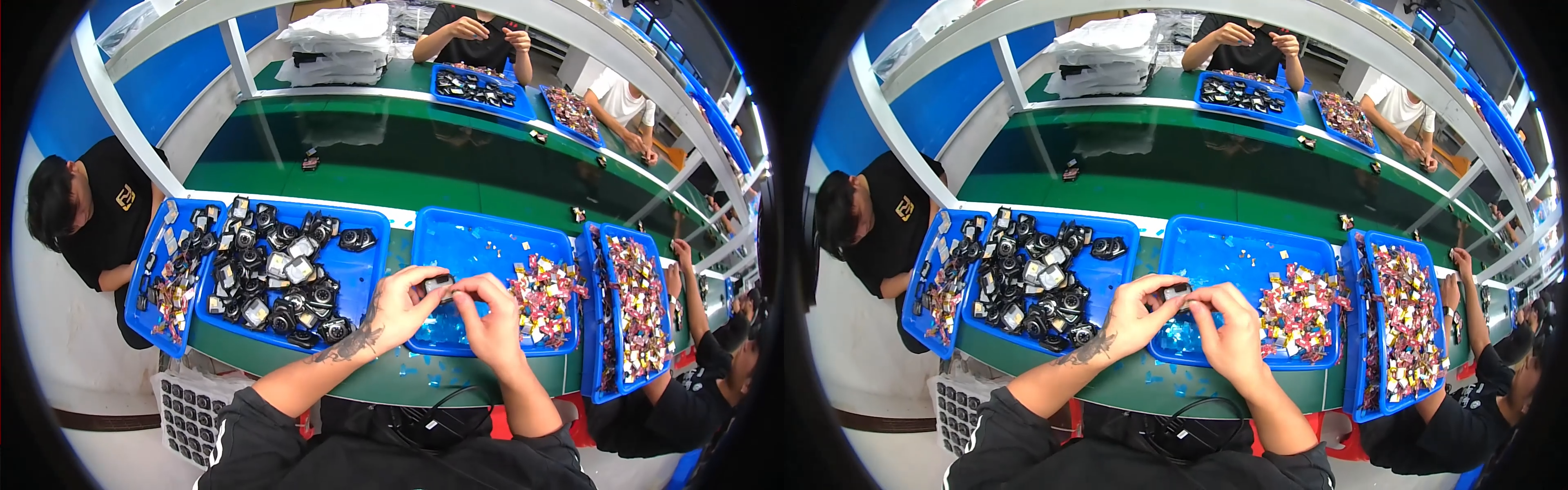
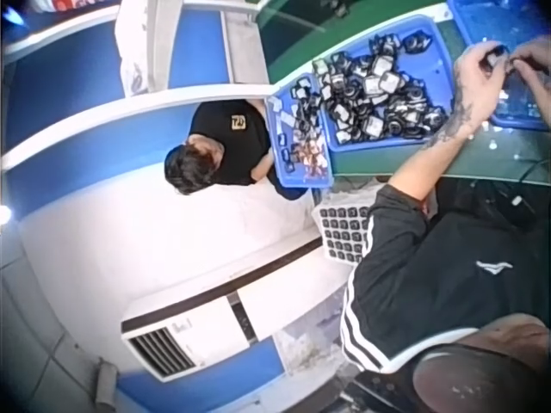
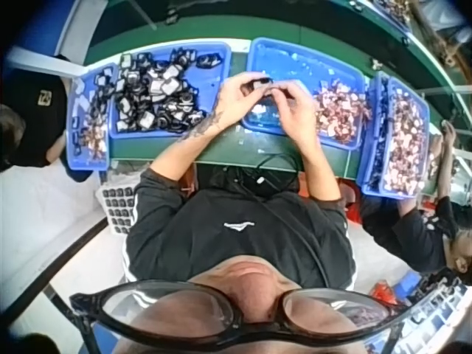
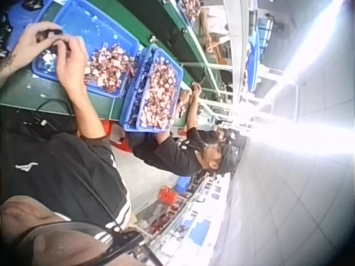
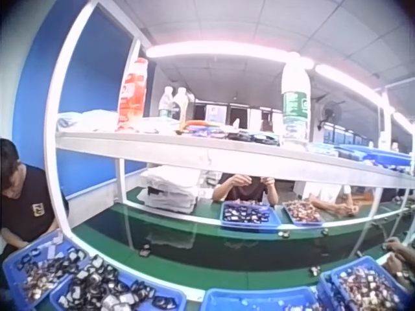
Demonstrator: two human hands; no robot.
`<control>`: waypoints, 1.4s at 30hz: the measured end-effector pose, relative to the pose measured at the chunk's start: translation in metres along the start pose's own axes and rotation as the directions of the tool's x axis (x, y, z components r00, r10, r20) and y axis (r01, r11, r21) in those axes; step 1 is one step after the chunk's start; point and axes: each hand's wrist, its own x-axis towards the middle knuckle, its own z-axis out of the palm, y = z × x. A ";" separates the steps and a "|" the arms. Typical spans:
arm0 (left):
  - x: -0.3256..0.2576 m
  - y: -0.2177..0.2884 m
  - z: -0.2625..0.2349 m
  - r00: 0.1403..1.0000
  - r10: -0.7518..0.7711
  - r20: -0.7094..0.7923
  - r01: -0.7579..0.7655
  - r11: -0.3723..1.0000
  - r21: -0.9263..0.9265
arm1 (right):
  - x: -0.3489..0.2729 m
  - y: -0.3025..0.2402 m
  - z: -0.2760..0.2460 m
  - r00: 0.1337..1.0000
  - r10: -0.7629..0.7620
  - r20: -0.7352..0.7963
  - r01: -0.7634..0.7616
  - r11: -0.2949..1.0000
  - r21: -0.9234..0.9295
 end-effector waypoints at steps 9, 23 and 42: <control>0.005 -0.013 -0.003 0.957 -0.225 0.181 0.287 0.660 -0.694 | 0.005 -0.013 -0.003 0.938 -0.278 -0.208 0.226 0.943 -0.243; -0.004 -0.002 0.008 0.979 -0.038 0.202 0.151 0.800 -0.581 | 0.004 -0.019 -0.001 0.986 0.019 -0.166 -0.040 0.992 -0.122; -0.005 0.001 0.006 0.958 0.066 0.277 0.104 0.825 -0.556 | 0.006 -0.028 -0.012 0.996 -0.064 -0.065 0.046 0.969 -0.243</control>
